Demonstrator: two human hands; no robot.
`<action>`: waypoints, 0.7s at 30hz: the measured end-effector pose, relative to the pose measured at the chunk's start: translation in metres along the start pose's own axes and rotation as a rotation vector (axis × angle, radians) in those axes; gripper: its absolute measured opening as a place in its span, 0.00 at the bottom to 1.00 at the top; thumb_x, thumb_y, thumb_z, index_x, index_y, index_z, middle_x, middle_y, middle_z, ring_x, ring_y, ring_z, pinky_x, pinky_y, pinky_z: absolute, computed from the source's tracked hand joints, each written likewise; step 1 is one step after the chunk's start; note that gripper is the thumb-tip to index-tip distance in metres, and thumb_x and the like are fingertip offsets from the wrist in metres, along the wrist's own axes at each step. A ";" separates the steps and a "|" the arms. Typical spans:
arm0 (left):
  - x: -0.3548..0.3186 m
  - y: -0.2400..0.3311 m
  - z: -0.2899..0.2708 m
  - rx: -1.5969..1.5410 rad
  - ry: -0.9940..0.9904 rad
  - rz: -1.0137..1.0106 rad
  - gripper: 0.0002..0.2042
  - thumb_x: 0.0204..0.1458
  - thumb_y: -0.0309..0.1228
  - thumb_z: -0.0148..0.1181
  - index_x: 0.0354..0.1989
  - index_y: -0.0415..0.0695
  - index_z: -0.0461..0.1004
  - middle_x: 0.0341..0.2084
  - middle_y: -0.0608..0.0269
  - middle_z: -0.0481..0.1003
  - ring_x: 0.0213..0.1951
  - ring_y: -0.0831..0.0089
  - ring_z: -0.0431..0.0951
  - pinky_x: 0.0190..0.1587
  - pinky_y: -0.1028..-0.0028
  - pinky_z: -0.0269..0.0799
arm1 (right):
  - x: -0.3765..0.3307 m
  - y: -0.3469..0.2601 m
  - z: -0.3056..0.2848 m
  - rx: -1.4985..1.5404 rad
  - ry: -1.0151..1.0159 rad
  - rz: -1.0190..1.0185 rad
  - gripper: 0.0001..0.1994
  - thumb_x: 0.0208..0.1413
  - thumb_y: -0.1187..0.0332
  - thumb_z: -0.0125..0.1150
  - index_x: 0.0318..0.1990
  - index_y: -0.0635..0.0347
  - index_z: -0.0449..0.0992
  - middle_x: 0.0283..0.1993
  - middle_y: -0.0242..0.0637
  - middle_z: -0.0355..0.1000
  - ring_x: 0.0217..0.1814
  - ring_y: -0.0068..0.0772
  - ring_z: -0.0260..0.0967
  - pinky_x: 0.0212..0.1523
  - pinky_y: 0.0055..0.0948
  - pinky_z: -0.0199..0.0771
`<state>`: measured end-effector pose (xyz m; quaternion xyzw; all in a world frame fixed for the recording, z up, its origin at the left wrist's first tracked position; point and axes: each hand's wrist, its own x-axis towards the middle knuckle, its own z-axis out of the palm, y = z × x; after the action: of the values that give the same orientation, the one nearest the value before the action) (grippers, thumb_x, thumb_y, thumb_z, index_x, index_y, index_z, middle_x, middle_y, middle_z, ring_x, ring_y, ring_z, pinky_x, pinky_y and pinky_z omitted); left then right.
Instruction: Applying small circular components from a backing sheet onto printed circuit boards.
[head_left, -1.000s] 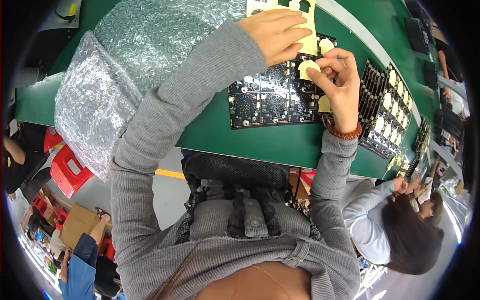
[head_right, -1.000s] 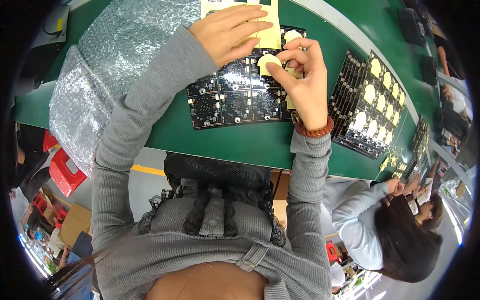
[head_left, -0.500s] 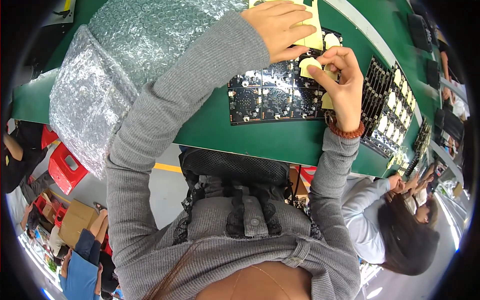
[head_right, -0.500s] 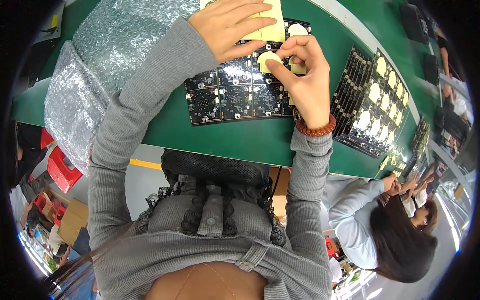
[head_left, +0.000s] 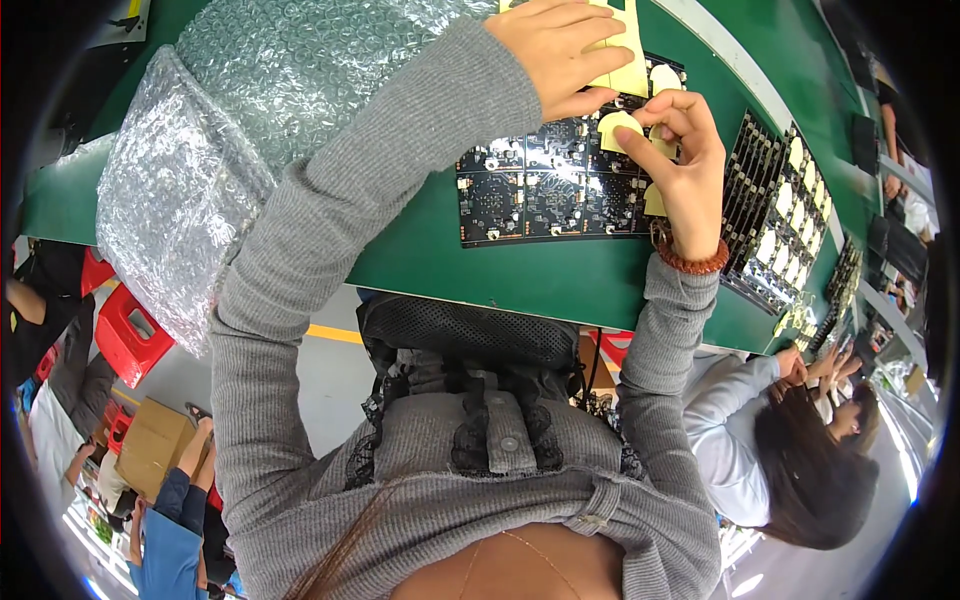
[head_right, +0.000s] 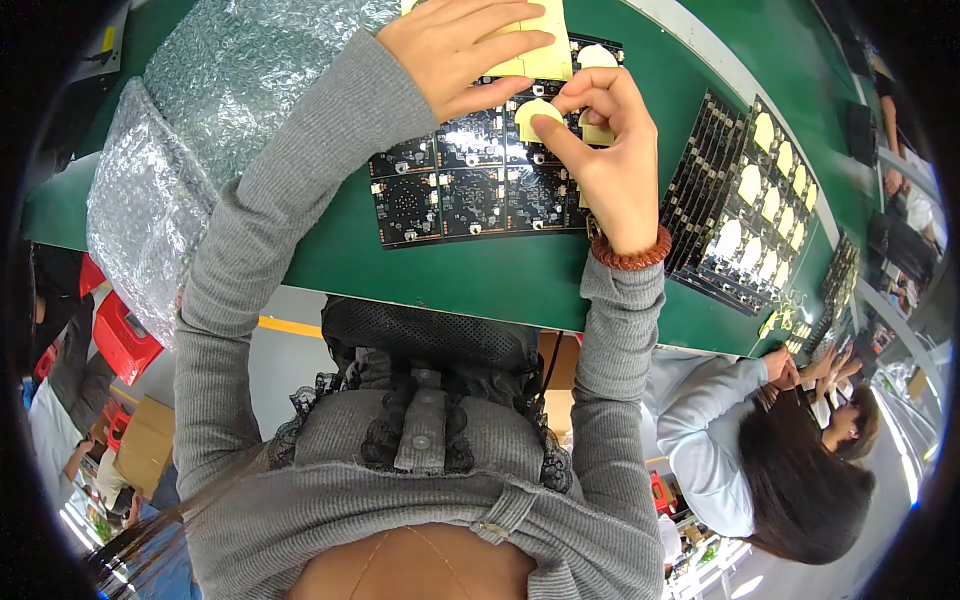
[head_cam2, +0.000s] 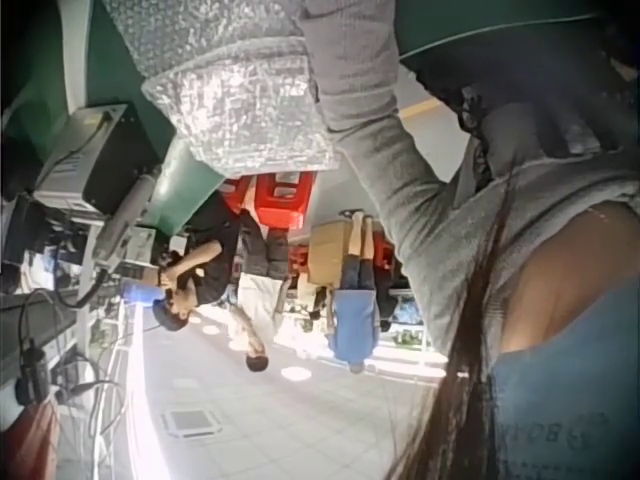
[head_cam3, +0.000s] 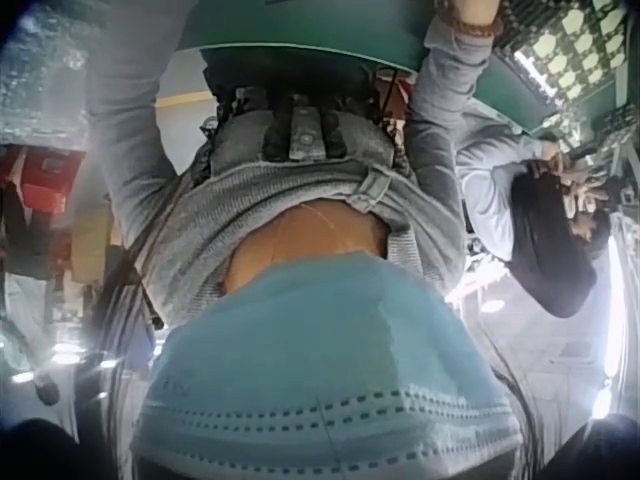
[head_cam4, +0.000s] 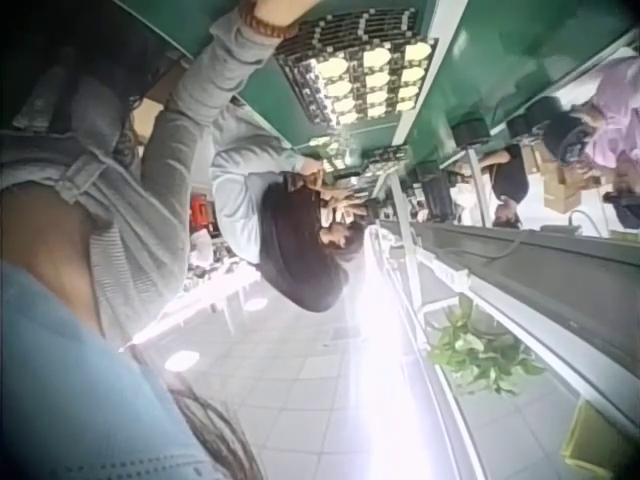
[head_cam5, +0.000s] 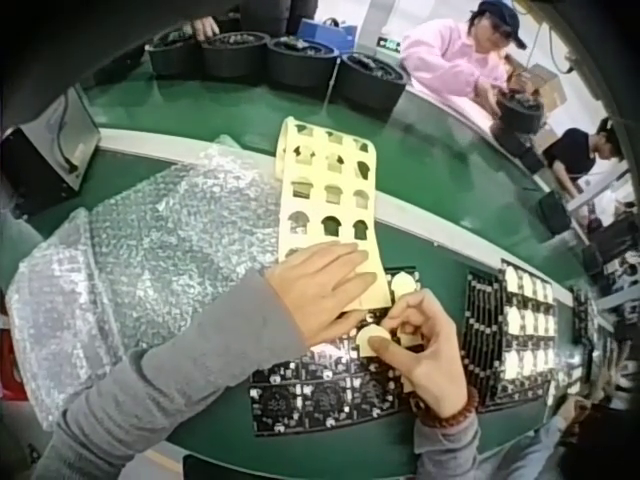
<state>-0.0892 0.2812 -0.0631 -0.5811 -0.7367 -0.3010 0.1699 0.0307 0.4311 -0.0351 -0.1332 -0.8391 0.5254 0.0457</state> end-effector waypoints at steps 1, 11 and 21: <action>0.000 -0.001 0.002 0.043 -0.006 -0.003 0.17 0.44 0.37 0.57 0.43 0.45 0.69 0.44 0.59 0.68 0.48 0.65 0.67 0.50 0.69 0.63 | 0.000 0.000 0.000 -0.006 0.001 -0.001 0.13 0.38 0.77 0.63 0.32 0.58 0.66 0.28 0.22 0.68 0.29 0.14 0.53 0.35 0.17 0.54; -0.001 0.002 -0.002 -0.057 0.037 0.000 0.18 0.42 0.34 0.56 0.41 0.37 0.67 0.41 0.51 0.66 0.48 0.60 0.65 0.51 0.67 0.60 | -0.001 0.000 0.002 -0.078 0.020 -0.010 0.12 0.38 0.76 0.63 0.31 0.58 0.66 0.27 0.24 0.68 0.30 0.18 0.55 0.35 0.18 0.55; 0.000 0.004 0.004 0.041 0.068 -0.021 0.18 0.42 0.36 0.59 0.42 0.44 0.68 0.43 0.56 0.68 0.48 0.65 0.68 0.50 0.70 0.64 | -0.002 -0.017 -0.006 -0.342 0.048 -0.333 0.11 0.37 0.75 0.63 0.32 0.60 0.71 0.28 0.29 0.68 0.32 0.26 0.61 0.35 0.23 0.60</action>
<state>-0.0853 0.2843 -0.0647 -0.5592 -0.7426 -0.3071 0.2037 0.0309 0.4284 -0.0174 -0.0113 -0.9249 0.3577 0.1281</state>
